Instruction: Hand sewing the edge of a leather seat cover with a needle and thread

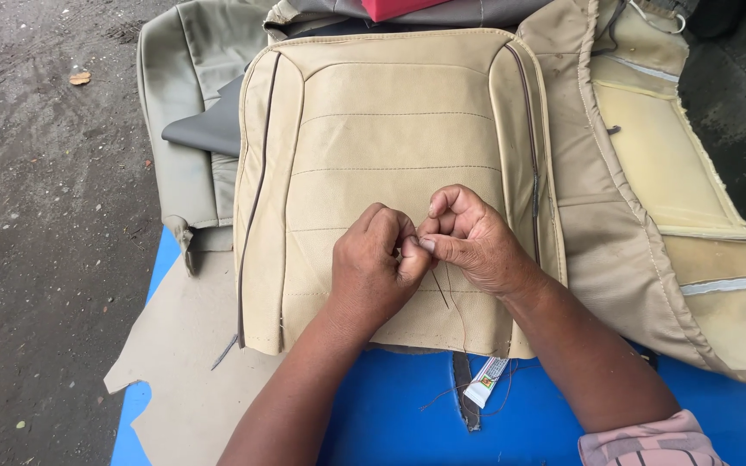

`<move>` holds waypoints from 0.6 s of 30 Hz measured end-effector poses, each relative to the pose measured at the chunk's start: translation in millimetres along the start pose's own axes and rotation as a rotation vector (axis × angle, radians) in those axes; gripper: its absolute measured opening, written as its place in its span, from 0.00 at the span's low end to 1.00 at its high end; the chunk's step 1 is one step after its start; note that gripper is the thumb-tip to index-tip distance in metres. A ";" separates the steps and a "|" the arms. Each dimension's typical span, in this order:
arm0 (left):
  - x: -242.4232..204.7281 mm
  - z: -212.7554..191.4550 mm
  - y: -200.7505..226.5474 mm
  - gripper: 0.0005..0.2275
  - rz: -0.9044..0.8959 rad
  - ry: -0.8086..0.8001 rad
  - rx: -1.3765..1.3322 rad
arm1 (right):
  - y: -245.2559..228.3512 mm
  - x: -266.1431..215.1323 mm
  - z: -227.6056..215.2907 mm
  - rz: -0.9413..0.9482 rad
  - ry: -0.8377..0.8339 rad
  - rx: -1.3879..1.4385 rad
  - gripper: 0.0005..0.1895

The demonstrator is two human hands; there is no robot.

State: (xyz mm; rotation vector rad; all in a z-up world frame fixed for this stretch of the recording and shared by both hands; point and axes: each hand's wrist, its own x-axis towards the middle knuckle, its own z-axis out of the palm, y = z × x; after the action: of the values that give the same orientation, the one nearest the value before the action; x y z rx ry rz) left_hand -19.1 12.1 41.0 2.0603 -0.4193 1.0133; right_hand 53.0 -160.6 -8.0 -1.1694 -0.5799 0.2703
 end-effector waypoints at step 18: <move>-7.2 7.4 -9.3 0.12 -0.377 -0.070 -0.758 | -6.3 -1.4 8.2 -0.029 -0.031 0.326 0.14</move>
State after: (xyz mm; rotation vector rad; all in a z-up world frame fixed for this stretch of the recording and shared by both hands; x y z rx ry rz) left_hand -14.3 12.0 27.9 1.4100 -0.3581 0.4490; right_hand 46.7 -157.3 -0.5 -0.8431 -0.5559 0.3444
